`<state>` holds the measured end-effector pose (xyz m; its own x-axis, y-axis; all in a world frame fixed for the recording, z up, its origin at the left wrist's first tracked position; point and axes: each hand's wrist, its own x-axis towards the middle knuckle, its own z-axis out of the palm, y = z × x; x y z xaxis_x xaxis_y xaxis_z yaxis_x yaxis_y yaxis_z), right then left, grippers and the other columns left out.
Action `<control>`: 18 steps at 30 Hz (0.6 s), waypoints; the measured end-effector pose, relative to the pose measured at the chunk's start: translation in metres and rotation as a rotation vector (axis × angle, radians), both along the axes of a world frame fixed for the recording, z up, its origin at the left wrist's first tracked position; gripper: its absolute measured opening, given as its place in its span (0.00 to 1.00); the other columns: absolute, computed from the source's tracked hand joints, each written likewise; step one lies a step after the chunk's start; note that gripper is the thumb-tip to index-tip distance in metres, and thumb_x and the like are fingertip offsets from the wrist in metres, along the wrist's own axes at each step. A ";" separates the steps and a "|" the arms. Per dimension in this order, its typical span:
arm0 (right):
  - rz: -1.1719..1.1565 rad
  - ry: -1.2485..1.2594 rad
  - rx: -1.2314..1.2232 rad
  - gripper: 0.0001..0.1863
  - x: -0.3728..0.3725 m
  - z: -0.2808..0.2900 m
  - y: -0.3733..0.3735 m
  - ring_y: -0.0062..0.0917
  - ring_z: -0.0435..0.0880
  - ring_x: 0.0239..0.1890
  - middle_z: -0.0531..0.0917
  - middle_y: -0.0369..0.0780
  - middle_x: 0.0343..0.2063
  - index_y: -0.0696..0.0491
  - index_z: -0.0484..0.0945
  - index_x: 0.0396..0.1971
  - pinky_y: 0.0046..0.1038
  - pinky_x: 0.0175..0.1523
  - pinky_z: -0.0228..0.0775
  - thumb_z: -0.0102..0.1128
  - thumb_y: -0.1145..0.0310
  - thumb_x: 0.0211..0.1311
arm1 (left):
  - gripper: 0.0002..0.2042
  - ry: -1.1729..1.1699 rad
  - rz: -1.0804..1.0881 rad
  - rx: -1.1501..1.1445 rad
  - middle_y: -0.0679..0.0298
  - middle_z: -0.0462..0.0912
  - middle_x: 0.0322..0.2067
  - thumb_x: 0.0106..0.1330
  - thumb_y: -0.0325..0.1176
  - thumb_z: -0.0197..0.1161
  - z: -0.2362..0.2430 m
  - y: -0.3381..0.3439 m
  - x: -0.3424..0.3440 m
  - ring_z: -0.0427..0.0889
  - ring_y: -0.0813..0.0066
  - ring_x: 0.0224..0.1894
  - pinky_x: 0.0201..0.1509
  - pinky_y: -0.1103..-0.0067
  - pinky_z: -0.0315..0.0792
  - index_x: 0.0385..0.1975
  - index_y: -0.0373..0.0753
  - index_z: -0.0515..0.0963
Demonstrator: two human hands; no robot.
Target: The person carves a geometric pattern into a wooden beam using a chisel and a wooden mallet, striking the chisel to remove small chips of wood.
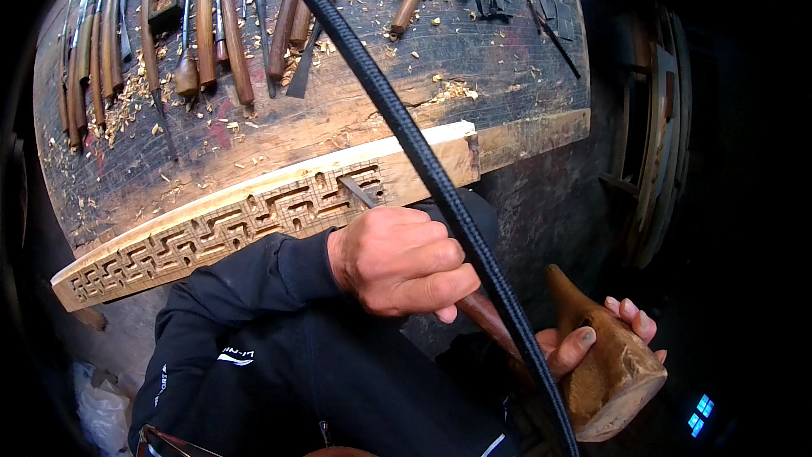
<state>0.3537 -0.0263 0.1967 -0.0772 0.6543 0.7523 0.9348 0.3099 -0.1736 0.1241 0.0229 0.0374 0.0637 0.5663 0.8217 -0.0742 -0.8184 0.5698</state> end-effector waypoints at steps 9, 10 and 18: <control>-0.009 0.018 0.025 0.45 -0.011 -0.003 0.005 0.37 0.86 0.57 0.82 0.50 0.59 0.61 0.59 0.77 0.43 0.66 0.84 0.74 0.64 0.68 | 0.18 0.005 0.055 0.001 0.60 0.86 0.36 0.86 0.45 0.64 0.002 0.000 0.000 0.85 0.71 0.29 0.26 0.75 0.75 0.51 0.33 0.85; 0.010 0.037 0.031 0.45 -0.009 -0.004 0.007 0.37 0.86 0.57 0.82 0.50 0.59 0.61 0.59 0.78 0.43 0.66 0.84 0.74 0.64 0.67 | 0.18 0.011 0.060 0.001 0.59 0.86 0.37 0.85 0.44 0.64 0.002 0.000 0.000 0.86 0.70 0.29 0.27 0.75 0.75 0.51 0.33 0.86; 0.039 -0.015 0.082 0.36 -0.016 -0.011 0.012 0.38 0.88 0.59 0.82 0.53 0.60 0.70 0.62 0.79 0.39 0.70 0.82 0.60 0.74 0.75 | 0.17 -0.105 0.138 -0.045 0.67 0.74 0.31 0.71 0.43 0.74 0.004 0.008 0.011 0.78 0.74 0.26 0.26 0.75 0.73 0.48 0.36 0.82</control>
<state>0.3381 -0.0148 0.1859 -0.1129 0.5869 0.8017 0.9240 0.3587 -0.1325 0.1354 0.0304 0.0418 -0.1021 0.5997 0.7937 -0.0243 -0.7991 0.6007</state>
